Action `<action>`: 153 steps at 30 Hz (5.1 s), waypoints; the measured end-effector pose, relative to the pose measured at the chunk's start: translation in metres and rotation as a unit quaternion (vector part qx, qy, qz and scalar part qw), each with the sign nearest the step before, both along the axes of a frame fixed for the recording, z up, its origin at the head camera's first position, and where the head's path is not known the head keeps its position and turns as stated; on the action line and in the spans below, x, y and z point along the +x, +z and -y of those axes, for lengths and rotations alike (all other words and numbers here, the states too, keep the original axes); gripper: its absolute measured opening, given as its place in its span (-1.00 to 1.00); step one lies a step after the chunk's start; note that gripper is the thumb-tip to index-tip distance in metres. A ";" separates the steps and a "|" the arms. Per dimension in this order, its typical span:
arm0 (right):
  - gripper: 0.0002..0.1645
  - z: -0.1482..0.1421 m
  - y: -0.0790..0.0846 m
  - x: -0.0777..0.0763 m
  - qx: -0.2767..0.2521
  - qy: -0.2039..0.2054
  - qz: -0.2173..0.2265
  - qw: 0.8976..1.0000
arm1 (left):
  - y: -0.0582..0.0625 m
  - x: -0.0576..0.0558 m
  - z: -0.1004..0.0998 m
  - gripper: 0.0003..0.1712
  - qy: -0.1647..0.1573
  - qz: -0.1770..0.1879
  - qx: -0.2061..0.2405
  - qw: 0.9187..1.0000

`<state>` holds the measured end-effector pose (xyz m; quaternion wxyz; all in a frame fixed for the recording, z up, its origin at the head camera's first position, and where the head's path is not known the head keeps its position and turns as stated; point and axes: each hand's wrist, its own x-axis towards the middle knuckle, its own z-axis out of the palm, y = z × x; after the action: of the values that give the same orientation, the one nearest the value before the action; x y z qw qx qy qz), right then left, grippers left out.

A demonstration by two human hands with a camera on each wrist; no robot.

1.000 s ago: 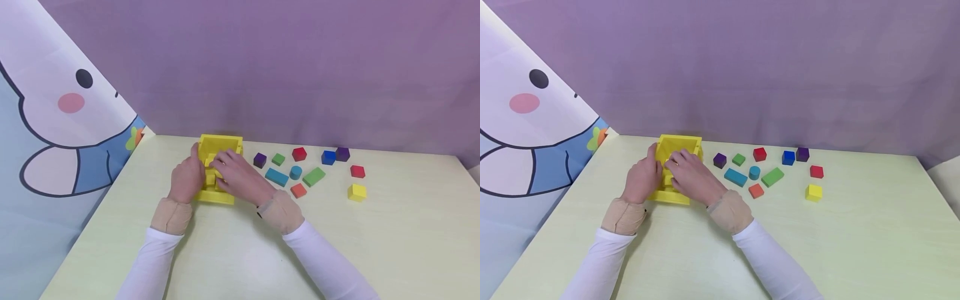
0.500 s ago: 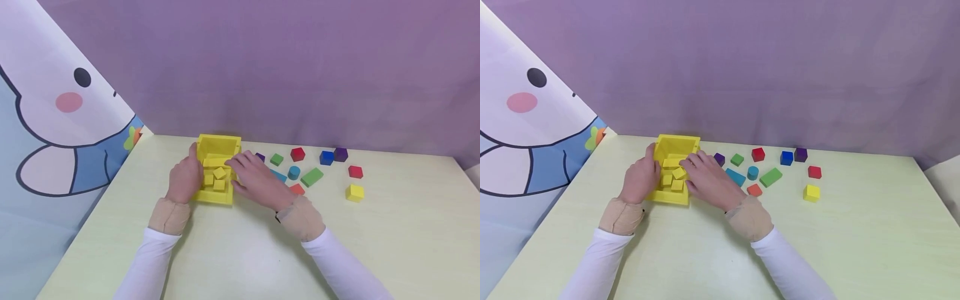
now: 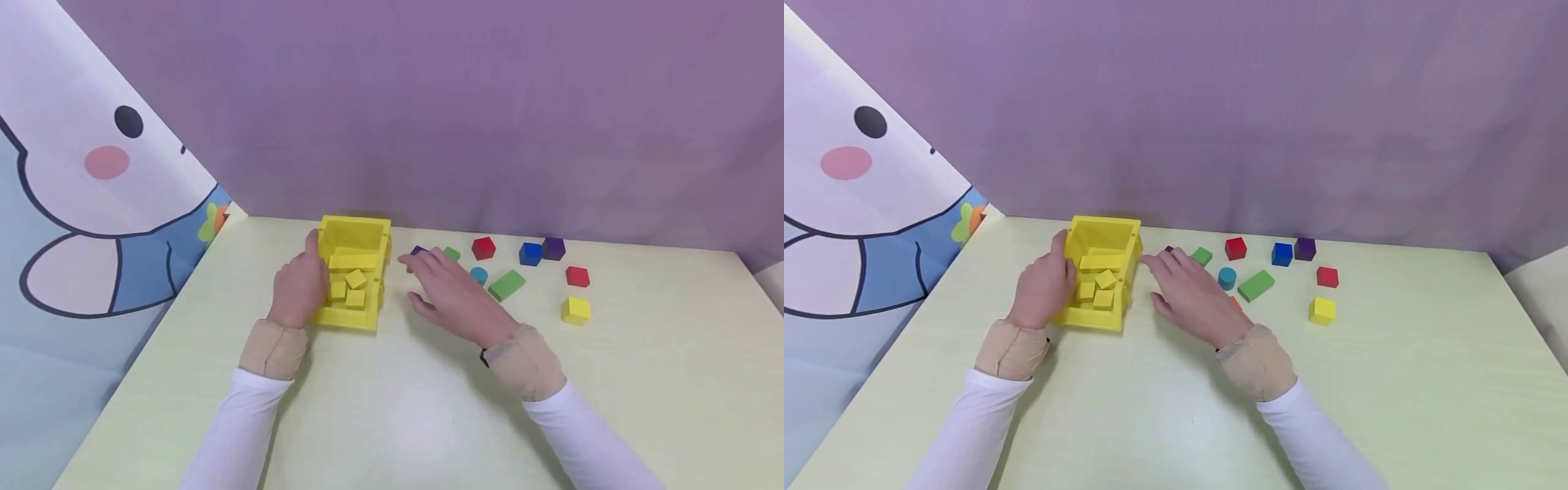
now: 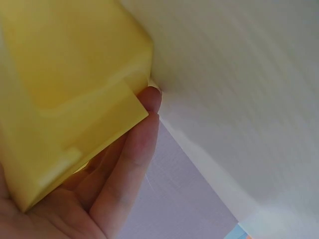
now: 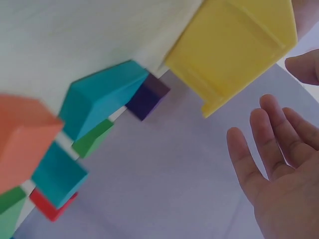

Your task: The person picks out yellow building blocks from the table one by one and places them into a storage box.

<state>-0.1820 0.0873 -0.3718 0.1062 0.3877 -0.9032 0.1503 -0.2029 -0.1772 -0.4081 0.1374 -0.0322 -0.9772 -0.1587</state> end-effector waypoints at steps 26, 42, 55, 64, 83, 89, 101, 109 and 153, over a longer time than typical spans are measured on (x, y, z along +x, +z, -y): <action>-0.38 -0.084 -0.010 0.014 0.007 -0.092 0.034 0.995 | -0.004 -0.002 0.002 -0.38 0.001 0.023 0.011 1.000; -0.48 -0.155 -0.017 0.014 0.014 -0.150 0.021 0.988 | -0.002 -0.002 0.001 -0.39 0.005 0.022 0.009 1.000; -0.32 -0.183 -0.015 0.013 0.033 -0.189 0.097 0.977 | -0.004 -0.001 0.001 -0.40 0.006 0.013 0.008 1.000; -0.25 -0.204 -0.010 0.013 0.071 -0.200 0.179 0.961 | -0.004 -0.001 0.001 -0.41 0.007 0.000 0.011 1.000; -0.68 -0.201 -0.005 0.014 0.054 -0.155 0.089 0.982 | 0.001 0.001 0.001 -0.42 -0.003 -0.015 0.001 1.000; -0.70 -0.191 0.001 0.015 0.039 -0.140 0.082 0.986 | -0.001 -0.001 0.001 -0.42 -0.002 -0.010 0.005 1.000; -0.59 -0.168 0.014 0.014 0.046 -0.144 0.100 0.983 | -0.001 -0.001 0.000 -0.42 -0.007 -0.001 0.009 1.000; -0.59 -0.158 0.018 0.013 0.049 -0.141 0.105 0.983 | 0.000 0.000 0.000 -0.41 -0.002 -0.004 0.006 1.000; -0.49 -0.060 0.038 -0.009 0.013 -0.088 0.124 0.988 | -0.001 -0.001 -0.004 -0.42 0.000 -0.015 -0.008 1.000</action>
<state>-0.1907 0.1475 -0.3338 0.0014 0.2869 -0.9418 0.1750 -0.2034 -0.1733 -0.4088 0.1516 -0.0358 -0.9762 -0.1509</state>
